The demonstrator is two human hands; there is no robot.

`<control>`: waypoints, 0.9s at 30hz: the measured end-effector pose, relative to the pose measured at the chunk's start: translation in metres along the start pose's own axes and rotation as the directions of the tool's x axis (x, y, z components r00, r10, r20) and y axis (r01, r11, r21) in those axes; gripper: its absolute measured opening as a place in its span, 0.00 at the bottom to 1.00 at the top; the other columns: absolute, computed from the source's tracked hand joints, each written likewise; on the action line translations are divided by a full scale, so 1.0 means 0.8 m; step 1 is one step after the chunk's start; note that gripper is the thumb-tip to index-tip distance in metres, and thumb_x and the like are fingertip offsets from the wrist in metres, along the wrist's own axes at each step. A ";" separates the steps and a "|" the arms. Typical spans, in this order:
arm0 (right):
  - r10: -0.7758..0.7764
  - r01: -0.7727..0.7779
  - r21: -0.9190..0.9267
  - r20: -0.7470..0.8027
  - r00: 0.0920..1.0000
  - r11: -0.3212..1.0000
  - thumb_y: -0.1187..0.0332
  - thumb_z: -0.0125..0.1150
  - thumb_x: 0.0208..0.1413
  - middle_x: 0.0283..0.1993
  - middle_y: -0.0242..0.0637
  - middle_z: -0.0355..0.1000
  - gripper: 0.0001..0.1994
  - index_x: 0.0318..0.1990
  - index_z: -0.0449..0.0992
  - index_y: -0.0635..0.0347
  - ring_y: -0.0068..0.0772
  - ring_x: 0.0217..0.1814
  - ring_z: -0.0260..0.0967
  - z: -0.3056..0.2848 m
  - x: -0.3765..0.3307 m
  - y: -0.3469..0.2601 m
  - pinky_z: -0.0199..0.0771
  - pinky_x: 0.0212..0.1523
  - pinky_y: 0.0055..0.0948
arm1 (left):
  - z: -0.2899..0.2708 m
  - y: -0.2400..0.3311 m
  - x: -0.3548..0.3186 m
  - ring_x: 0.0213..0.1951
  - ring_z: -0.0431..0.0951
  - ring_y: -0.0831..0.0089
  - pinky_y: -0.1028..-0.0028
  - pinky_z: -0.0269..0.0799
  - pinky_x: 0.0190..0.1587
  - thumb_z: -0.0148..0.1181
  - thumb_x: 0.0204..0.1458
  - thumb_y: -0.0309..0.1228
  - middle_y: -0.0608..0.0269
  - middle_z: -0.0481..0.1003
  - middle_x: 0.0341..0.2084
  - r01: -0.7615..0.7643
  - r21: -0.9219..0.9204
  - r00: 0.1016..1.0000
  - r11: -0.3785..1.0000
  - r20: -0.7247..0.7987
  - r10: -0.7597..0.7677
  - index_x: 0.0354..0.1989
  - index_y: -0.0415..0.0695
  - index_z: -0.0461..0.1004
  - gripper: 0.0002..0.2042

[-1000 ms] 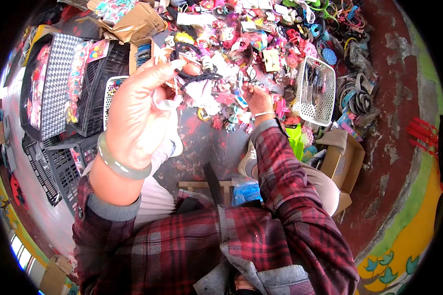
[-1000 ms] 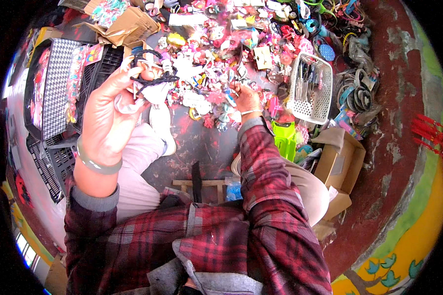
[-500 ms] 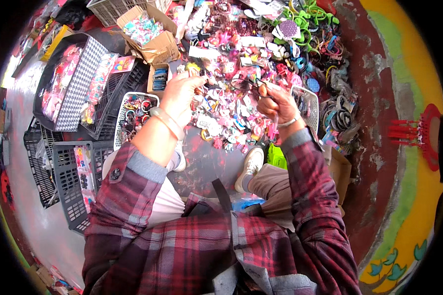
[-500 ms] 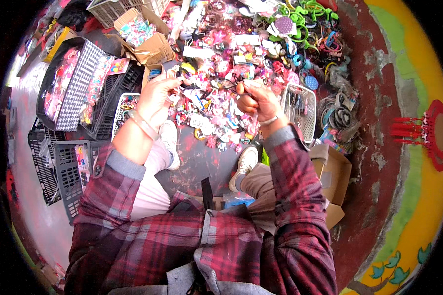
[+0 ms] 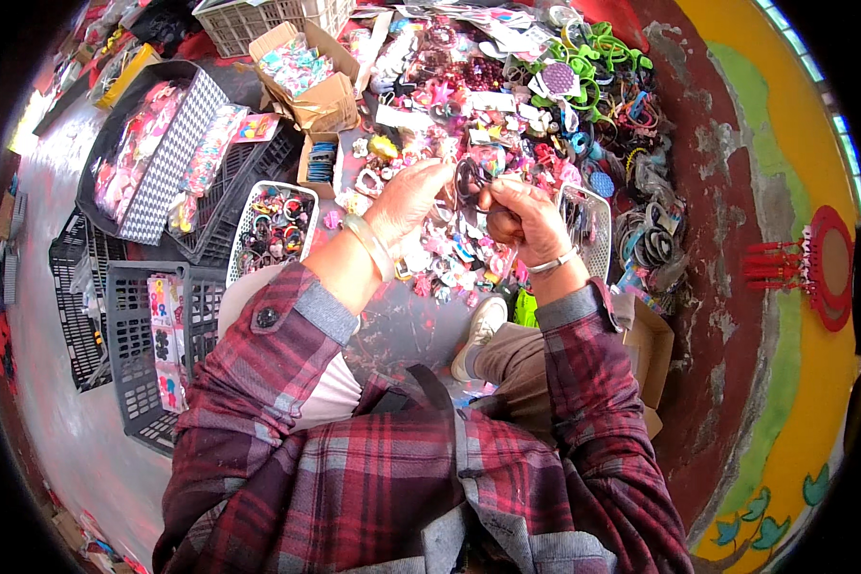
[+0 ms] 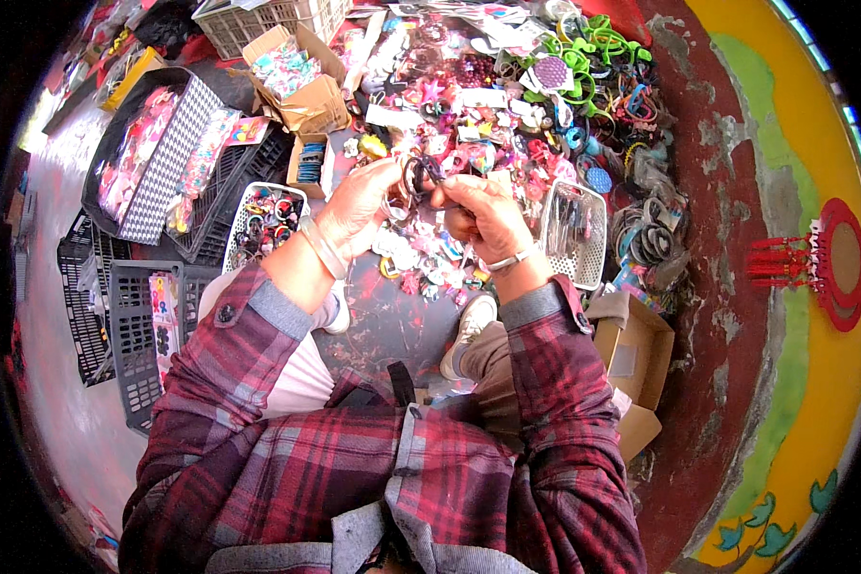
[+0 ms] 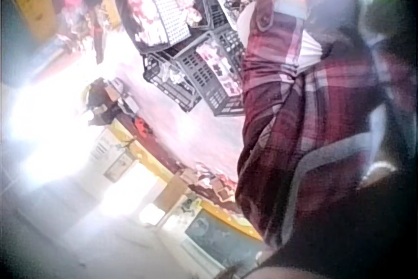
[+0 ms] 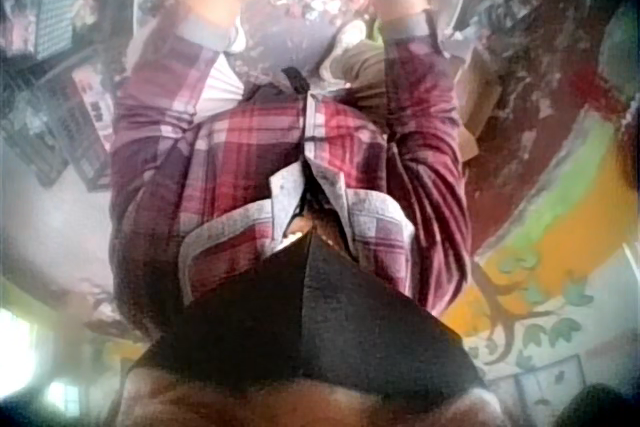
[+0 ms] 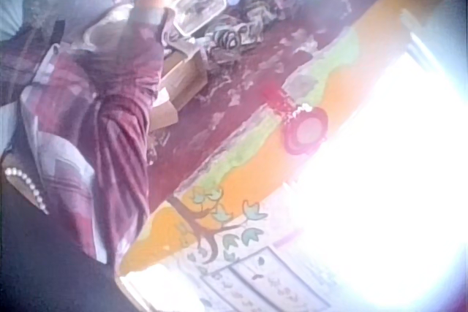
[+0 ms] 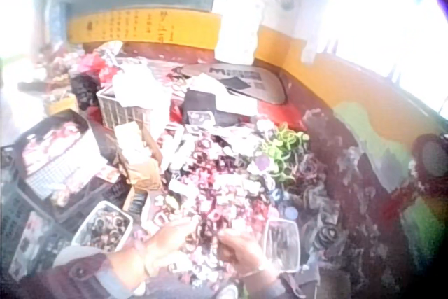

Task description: The person sits on the floor and sorts through a large pile of hair accessories, picking up hair ties and small packaged items. They wipe them with a white cloth and place them into a white plastic basket.

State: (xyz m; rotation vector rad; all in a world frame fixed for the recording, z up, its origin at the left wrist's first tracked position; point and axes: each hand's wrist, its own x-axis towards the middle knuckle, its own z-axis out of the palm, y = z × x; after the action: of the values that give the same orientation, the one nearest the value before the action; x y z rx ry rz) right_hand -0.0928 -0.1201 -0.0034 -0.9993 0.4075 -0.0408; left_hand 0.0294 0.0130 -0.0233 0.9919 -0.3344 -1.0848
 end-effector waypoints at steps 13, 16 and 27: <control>-0.313 0.164 -0.971 0.102 0.944 0.176 0.60 0.57 0.45 0.24 0.45 0.71 0.12 0.32 0.73 0.59 0.46 0.27 0.70 0.021 0.001 0.001 0.69 0.29 0.37 | -0.006 -0.011 0.012 0.30 0.73 0.76 0.77 0.69 0.31 0.54 0.50 0.28 0.64 0.73 0.27 0.229 -0.201 0.973 0.952 0.078 -0.218 0.34 0.40 0.72 0.06; -0.353 0.168 -0.961 0.083 0.932 0.219 0.60 0.57 0.46 0.24 0.44 0.71 0.12 0.33 0.73 0.58 0.46 0.28 0.70 0.019 -0.005 -0.005 0.68 0.28 0.38 | -0.001 -0.003 0.012 0.30 0.73 0.75 0.77 0.69 0.32 0.53 0.50 0.25 0.63 0.73 0.28 0.240 -0.312 0.970 0.919 0.101 -0.220 0.33 0.38 0.72 0.05; -0.444 0.136 -0.936 0.277 0.852 -0.324 0.63 0.52 0.47 0.13 0.37 0.66 0.09 0.37 0.69 0.51 0.39 0.13 0.66 0.019 -0.037 0.009 0.65 0.14 0.37 | 0.018 -0.006 0.012 0.32 0.72 0.77 0.78 0.67 0.32 0.58 0.47 0.28 0.67 0.73 0.27 0.278 -0.062 0.959 0.959 0.072 -0.273 0.30 0.44 0.70 0.04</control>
State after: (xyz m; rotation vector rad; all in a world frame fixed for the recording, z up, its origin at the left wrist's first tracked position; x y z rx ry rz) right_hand -0.1163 -0.0978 0.0074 -2.9074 0.2697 -0.3716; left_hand 0.0213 -0.0031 -0.0211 0.9597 -0.2093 -1.3745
